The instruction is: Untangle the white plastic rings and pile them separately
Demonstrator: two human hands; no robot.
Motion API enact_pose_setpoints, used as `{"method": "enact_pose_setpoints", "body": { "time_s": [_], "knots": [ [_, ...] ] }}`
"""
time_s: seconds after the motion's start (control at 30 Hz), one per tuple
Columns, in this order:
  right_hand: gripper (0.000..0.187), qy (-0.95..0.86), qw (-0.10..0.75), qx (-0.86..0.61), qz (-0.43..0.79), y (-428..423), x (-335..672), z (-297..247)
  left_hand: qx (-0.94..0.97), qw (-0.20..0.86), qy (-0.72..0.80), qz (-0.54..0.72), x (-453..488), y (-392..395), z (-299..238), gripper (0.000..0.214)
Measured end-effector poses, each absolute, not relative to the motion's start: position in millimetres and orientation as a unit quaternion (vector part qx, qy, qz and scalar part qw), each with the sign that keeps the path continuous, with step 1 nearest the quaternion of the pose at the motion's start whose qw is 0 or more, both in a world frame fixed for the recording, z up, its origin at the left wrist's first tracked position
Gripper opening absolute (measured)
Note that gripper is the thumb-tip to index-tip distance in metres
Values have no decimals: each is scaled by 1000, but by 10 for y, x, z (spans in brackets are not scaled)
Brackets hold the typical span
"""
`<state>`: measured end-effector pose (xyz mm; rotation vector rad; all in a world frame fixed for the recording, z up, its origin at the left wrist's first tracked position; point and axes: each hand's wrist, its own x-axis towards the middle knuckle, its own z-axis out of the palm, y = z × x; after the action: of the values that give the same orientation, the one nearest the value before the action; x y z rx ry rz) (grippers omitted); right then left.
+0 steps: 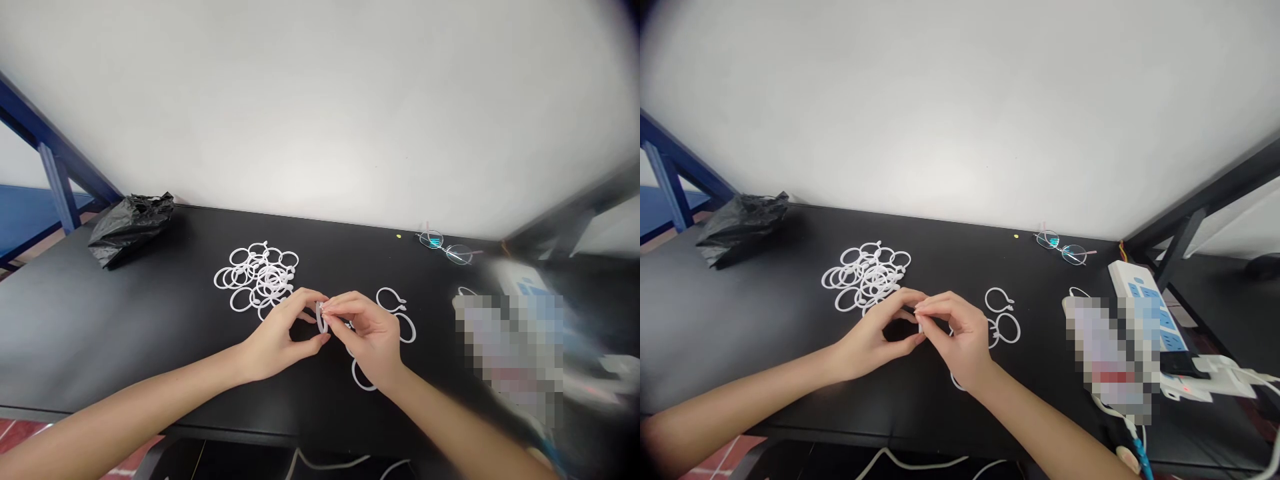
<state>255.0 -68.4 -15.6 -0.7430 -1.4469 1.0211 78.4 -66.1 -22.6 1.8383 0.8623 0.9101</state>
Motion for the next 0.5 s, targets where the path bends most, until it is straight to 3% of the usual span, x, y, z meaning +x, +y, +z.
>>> {"method": "enact_pose_setpoints", "body": {
  "time_s": [0.27,0.5],
  "knots": [
    [19,-633,571,-390,350,-641,2592,-187,766,386,370,357,715,-610,-206,40],
    [13,-677,507,-381,373,-574,2639,-183,759,366,381,380,626,-556,-136,29]
  ]
}}
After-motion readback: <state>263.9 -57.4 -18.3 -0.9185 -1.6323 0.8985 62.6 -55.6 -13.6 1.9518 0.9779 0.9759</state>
